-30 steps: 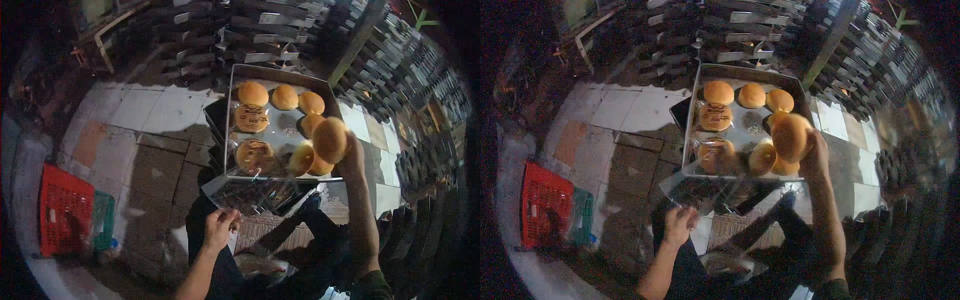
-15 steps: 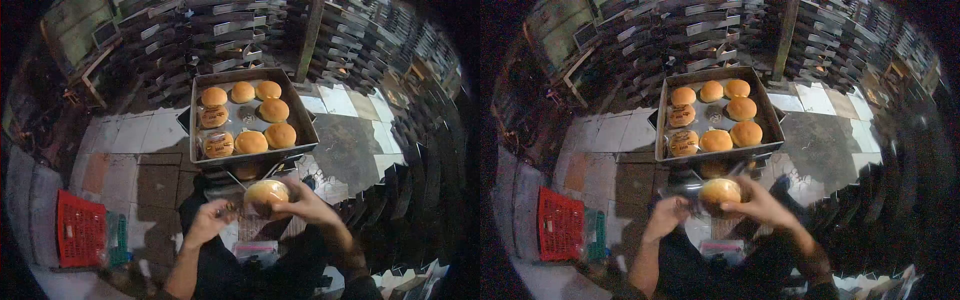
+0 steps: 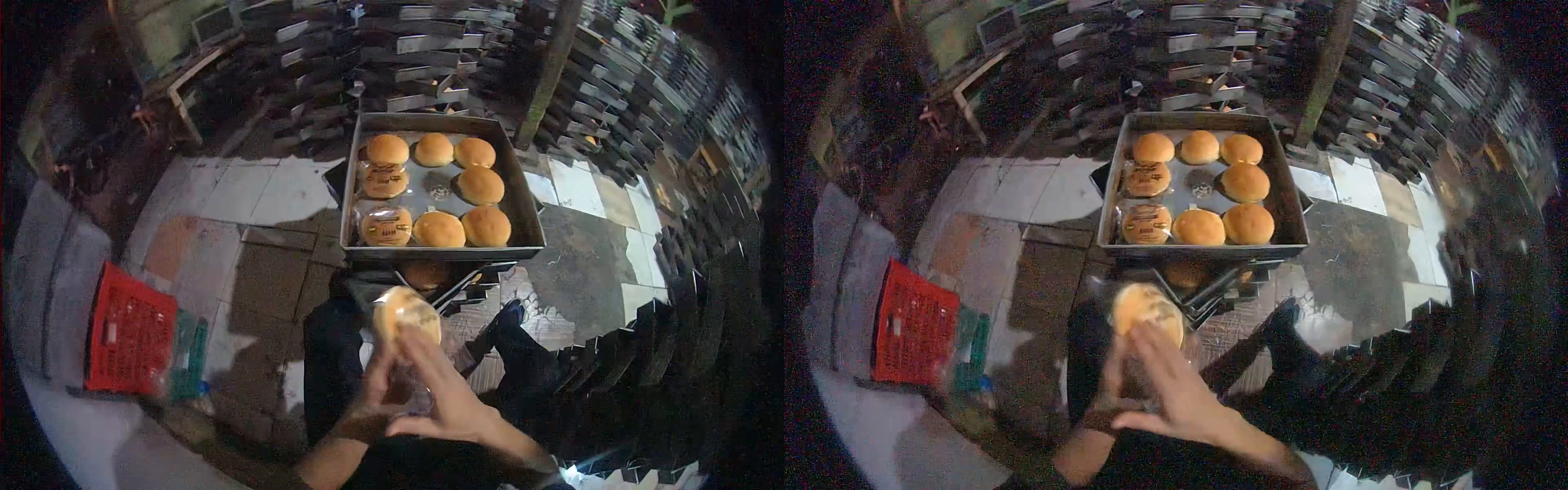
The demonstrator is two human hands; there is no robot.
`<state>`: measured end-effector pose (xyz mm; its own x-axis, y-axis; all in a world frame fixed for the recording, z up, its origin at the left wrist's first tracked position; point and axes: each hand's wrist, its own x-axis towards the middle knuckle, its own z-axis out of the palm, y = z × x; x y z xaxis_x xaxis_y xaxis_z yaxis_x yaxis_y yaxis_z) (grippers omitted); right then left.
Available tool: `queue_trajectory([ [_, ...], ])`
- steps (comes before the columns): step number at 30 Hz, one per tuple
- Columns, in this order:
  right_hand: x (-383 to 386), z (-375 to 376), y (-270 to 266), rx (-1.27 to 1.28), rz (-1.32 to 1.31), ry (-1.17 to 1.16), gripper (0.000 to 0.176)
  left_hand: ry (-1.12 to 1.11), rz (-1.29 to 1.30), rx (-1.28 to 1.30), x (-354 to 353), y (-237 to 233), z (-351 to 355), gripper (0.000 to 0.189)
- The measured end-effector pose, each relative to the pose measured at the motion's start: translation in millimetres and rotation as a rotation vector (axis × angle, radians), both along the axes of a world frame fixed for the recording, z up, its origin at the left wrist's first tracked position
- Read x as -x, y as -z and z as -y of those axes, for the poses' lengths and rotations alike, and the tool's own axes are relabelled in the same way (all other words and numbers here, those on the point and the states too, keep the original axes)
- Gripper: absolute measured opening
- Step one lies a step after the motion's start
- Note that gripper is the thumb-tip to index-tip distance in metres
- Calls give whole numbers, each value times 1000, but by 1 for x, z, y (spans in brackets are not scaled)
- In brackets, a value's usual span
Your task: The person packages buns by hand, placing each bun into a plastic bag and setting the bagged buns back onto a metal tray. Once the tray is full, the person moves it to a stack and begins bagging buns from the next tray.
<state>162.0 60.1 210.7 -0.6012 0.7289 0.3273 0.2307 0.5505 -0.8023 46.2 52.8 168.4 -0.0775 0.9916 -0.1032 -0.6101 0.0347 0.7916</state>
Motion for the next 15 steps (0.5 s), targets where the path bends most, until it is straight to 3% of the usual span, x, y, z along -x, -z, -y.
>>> queue_trajectory([
  [2,9,1,-5,-108,146,-261,86,135,439,-127,30,8,-21,71],
  [3,9,-4,8,-597,369,-271,63,-10,687,44,35,1,-23,73],
  [4,12,-6,9,-592,372,-296,63,-33,699,44,36,4,-25,73],
  [6,19,-8,9,-680,503,128,38,-123,239,-83,37,18,-26,74],
  [7,36,-25,11,-644,353,129,25,46,849,-80,43,29,-29,69],
  [8,40,-14,11,-632,367,103,25,23,867,-72,47,44,-35,69],
  [9,43,2,5,-574,370,-300,26,-128,1017,55,56,55,-45,66],
  [10,44,15,-2,-500,359,-708,27,-286,1165,178,65,64,-52,64],
  [11,42,25,-11,-380,264,-757,15,-315,974,88,74,63,-51,67],
  [12,41,21,-6,-361,265,-782,15,-343,985,98,81,60,-48,67],
  [14,39,4,11,959,-407,60,12,-318,917,-36,90,38,-40,65],
  [15,40,-6,13,967,-395,55,12,-275,840,-90,93,30,-36,63],
])
